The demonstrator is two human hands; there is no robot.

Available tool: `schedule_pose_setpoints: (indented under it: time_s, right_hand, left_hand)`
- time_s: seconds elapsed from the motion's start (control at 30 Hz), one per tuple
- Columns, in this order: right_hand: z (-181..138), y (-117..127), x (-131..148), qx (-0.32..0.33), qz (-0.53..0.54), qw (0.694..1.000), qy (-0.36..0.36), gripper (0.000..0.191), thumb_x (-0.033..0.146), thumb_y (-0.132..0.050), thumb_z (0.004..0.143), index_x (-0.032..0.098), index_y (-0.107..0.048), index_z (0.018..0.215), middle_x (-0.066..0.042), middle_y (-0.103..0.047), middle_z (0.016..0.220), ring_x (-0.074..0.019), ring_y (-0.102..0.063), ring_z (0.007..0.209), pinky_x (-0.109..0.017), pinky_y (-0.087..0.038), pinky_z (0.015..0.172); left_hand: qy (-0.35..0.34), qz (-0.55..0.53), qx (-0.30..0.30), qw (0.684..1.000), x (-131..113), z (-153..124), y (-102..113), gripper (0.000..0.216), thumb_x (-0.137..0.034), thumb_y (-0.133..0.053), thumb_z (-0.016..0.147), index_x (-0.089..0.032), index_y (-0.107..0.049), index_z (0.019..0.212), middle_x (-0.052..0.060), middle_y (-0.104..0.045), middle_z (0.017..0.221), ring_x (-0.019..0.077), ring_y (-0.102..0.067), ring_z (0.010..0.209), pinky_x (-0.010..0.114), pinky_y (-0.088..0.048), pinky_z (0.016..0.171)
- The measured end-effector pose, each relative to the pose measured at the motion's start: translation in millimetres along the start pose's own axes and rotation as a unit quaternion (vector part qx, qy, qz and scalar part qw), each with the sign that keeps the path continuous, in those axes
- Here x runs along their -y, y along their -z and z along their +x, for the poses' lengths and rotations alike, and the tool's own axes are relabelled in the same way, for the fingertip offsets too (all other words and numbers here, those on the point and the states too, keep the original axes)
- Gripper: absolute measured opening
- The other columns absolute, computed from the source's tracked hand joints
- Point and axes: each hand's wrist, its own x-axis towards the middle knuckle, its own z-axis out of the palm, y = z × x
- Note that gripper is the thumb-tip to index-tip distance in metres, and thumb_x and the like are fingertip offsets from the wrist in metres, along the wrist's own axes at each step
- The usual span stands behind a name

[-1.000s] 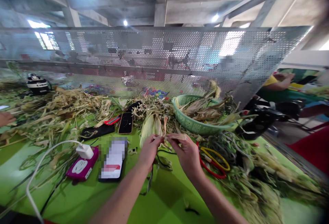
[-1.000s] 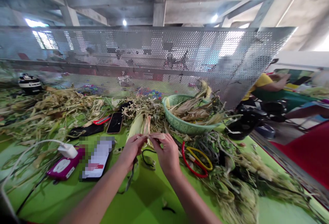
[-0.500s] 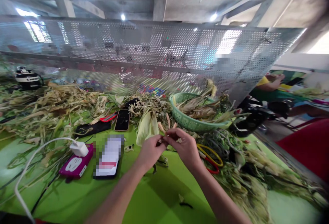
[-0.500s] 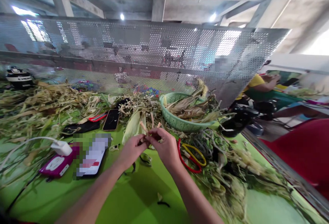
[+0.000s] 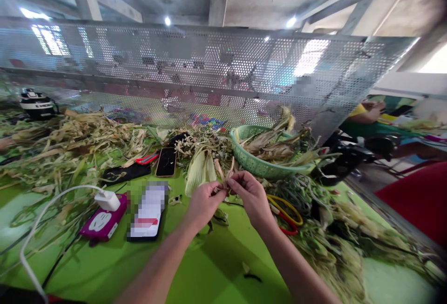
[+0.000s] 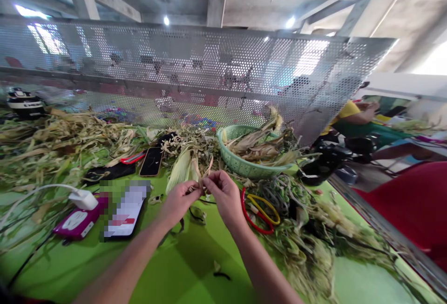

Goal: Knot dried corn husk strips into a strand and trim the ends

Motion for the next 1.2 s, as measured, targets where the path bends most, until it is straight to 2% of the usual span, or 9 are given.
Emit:
schedule_pose_setpoints:
  time_s: [0.13,0.37,0.43,0.53,0.6,0.7,0.83,1.07,1.2]
  right_hand:
    - [1,1,2,-0.002,0.077,0.995,-0.063,0.025,0.037,-0.068,0.077,0.016,-0.063,0.09,0.002,-0.055,0.068,-0.009,-0.044,0.056,-0.021,-0.038,0.053]
    - [1,8,7,0.008,0.154,0.987,-0.037,0.016,0.033,-0.066,0.08,0.02,-0.064,0.089,-0.001,-0.062,0.084,-0.0071,-0.042,0.053,-0.02,-0.035,0.05]
    - [1,10,9,0.037,0.112,0.993,-0.031,0.017,0.035,-0.065,0.081,0.021,-0.065,0.092,-0.001,-0.062,0.078,-0.0087,-0.045,0.054,-0.021,-0.037,0.051]
    - [2,13,12,0.084,-0.056,0.995,0.02,0.017,0.035,-0.065,0.081,0.019,-0.068,0.085,-0.001,-0.06,0.073,-0.0126,-0.051,0.063,-0.024,-0.041,0.058]
    - [2,14,15,0.115,-0.167,0.976,0.074,0.016,0.033,-0.063,0.082,0.018,-0.069,0.08,-0.003,-0.06,0.076,-0.015,-0.054,0.07,-0.026,-0.043,0.065]
    - [2,15,19,0.147,-0.267,0.943,0.137,0.017,0.029,-0.058,0.087,0.018,-0.068,0.079,-0.004,-0.06,0.08,-0.0159,-0.056,0.075,-0.027,-0.043,0.069]
    - [0,13,24,0.16,-0.326,0.914,0.179,0.016,0.024,-0.053,0.089,0.018,-0.065,0.08,-0.004,-0.059,0.081,-0.0155,-0.057,0.075,-0.026,-0.044,0.069]
    - [-2,12,23,0.168,-0.365,0.894,0.2,0.014,0.02,-0.054,0.088,0.019,-0.067,0.082,-0.004,-0.061,0.083,-0.015,-0.059,0.076,-0.025,-0.046,0.07]
    - [-5,10,22,0.18,-0.38,0.884,0.204,0.014,0.018,-0.054,0.089,0.022,-0.068,0.09,-0.003,-0.062,0.088,-0.0148,-0.06,0.078,-0.024,-0.046,0.072]
  left_hand:
    - [0.012,-0.016,0.031,0.999,-3,-2,0,0.025,-0.038,-0.056,0.081,-0.018,-0.07,0.083,0.002,-0.064,0.072,0.0172,-0.055,0.07,0.027,-0.04,0.067]
    - [0.056,-0.048,0.029,0.997,2,3,3,0.021,-0.036,-0.059,0.077,-0.017,-0.066,0.075,0.002,-0.062,0.07,0.0157,-0.054,0.069,0.027,-0.037,0.067]
    - [0.067,-0.052,0.031,0.996,6,5,3,0.021,-0.037,-0.059,0.076,-0.016,-0.064,0.074,0.001,-0.058,0.063,0.014,-0.051,0.062,0.026,-0.035,0.063]
    - [0.072,-0.05,0.032,0.996,11,8,6,0.024,-0.039,-0.061,0.074,-0.016,-0.062,0.074,-0.003,-0.051,0.057,0.011,-0.043,0.054,0.024,-0.03,0.055]
    - [0.061,-0.02,0.025,0.998,13,9,8,0.022,-0.038,-0.061,0.073,-0.016,-0.06,0.071,-0.004,-0.048,0.057,0.0099,-0.039,0.053,0.023,-0.027,0.053]
    - [0.038,0.06,0.024,0.997,12,9,11,0.019,-0.032,-0.057,0.074,-0.016,-0.056,0.065,-0.005,-0.047,0.056,0.0098,-0.038,0.054,0.023,-0.026,0.053]
    - [0.02,0.146,0.026,0.989,5,7,14,0.017,-0.03,-0.054,0.075,-0.017,-0.054,0.063,-0.005,-0.046,0.056,0.0102,-0.039,0.054,0.023,-0.024,0.051]
    - [-0.015,0.24,0.026,0.97,2,5,16,0.011,-0.025,-0.052,0.074,-0.018,-0.055,0.065,-0.004,-0.048,0.057,0.0108,-0.041,0.054,0.023,-0.024,0.051]
    - [-0.034,0.281,0.041,0.958,6,6,15,0.01,-0.021,-0.051,0.072,-0.018,-0.058,0.067,-0.001,-0.056,0.061,0.0125,-0.046,0.057,0.024,-0.025,0.052]
